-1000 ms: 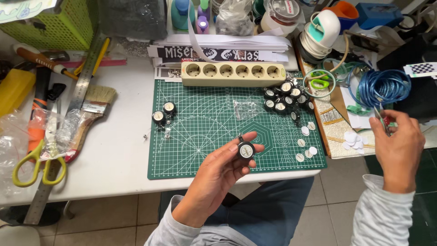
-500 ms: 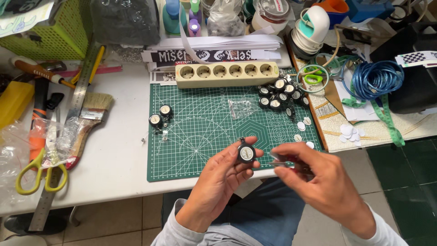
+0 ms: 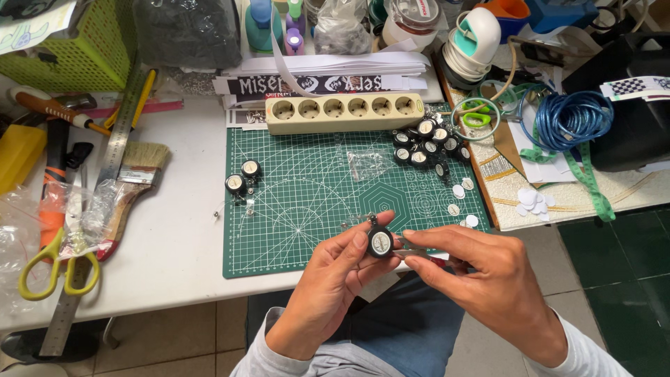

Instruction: The person assembles small keychain devices by inserting circular white inserts into black housings. They handle the components one at a time, aligning and pressing them together, then placing the finished units on the cutting mat.

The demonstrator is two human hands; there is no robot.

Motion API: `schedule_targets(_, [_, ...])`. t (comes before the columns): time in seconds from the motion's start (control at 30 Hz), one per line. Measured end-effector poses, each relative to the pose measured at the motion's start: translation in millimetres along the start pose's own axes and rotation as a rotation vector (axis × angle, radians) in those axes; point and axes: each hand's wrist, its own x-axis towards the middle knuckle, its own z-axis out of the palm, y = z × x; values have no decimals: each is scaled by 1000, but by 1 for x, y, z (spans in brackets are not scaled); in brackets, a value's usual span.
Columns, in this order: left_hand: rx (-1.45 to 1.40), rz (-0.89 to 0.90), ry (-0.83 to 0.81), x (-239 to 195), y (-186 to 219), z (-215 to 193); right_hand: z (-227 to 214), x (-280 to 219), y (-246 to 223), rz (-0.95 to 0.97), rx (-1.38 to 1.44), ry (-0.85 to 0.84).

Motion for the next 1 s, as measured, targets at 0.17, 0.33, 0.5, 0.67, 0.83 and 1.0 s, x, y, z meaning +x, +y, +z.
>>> schedule_targets(0.17, [20,18,-9,0,-1,0,1,1,0,-22,-1,12])
schedule_targets(0.33, [19,20,-6,-1,2,2,1,0,1,-11,6,-2])
schedule_targets(0.5, [38,28,126,3,0,-1,5,-5,11,33,27,18])
schedule_targets(0.67, [43,108,157,7,-12,-7,21,-12,38,215,267,-8])
schedule_targets(0.83, [217,260,139,6,-38,7,63,-19,64,432,966,103])
schedule_targets(1.0, [402,372,255,5,-49,12,94,-23,68,394,1090,274])
